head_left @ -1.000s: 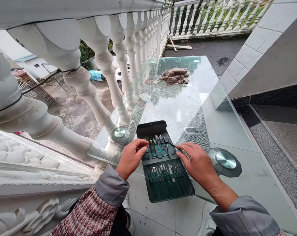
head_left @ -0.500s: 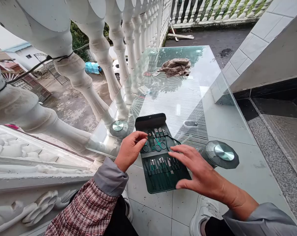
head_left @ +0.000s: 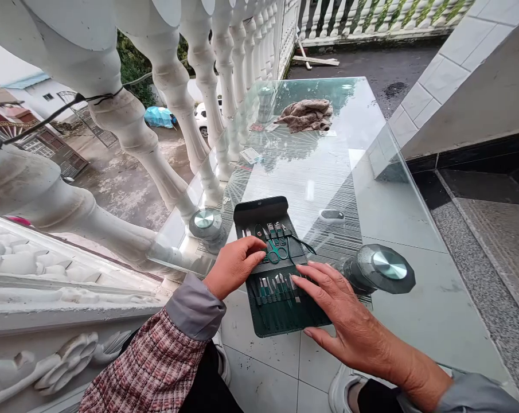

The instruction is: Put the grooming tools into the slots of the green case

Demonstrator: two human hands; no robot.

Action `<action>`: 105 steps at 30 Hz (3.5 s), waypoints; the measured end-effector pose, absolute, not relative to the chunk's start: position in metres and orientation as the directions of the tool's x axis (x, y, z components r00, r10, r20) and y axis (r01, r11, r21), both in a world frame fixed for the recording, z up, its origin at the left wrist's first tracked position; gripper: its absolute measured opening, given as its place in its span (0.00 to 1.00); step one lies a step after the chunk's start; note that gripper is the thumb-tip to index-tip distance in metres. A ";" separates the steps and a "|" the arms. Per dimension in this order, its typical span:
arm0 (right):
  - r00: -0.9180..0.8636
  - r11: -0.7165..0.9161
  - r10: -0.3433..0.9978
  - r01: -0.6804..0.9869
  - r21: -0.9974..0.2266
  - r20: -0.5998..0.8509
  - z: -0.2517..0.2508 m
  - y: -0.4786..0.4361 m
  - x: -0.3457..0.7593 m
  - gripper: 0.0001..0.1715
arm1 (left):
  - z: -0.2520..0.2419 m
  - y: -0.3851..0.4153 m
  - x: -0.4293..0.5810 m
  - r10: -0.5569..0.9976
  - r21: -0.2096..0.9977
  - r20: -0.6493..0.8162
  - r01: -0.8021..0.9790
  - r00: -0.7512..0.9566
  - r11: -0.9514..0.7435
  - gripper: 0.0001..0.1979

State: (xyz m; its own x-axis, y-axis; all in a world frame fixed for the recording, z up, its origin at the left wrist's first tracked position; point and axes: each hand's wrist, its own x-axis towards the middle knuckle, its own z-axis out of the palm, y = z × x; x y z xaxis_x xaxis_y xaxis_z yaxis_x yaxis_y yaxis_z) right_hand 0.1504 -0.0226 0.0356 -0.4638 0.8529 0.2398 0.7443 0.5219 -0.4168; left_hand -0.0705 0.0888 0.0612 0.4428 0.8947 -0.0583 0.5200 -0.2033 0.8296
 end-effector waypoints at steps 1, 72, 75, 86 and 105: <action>-0.460 0.516 0.856 0.744 -0.424 0.235 0.036 -0.023 0.149 0.40 | 0.061 0.089 -0.070 0.894 0.831 -0.067 0.521 0.442 -0.195 0.08; -0.441 0.506 0.863 0.729 -0.461 0.249 0.033 -0.025 0.136 0.41 | 0.059 0.090 -0.071 0.886 0.817 -0.129 0.555 0.445 -0.159 0.08; -0.420 0.490 0.872 0.745 -0.452 0.252 0.030 -0.025 0.133 0.40 | 0.059 0.090 -0.071 0.887 0.814 -0.128 0.557 0.443 -0.161 0.08; -0.460 0.528 0.849 0.726 -0.440 0.259 0.034 -0.024 0.141 0.42 | 0.060 0.090 -0.071 0.888 0.806 -0.127 0.568 0.441 -0.167 0.08; -0.450 0.517 0.856 0.727 -0.452 0.256 0.035 -0.024 0.135 0.43 | 0.061 0.089 -0.070 0.890 0.806 -0.136 0.570 0.435 -0.156 0.09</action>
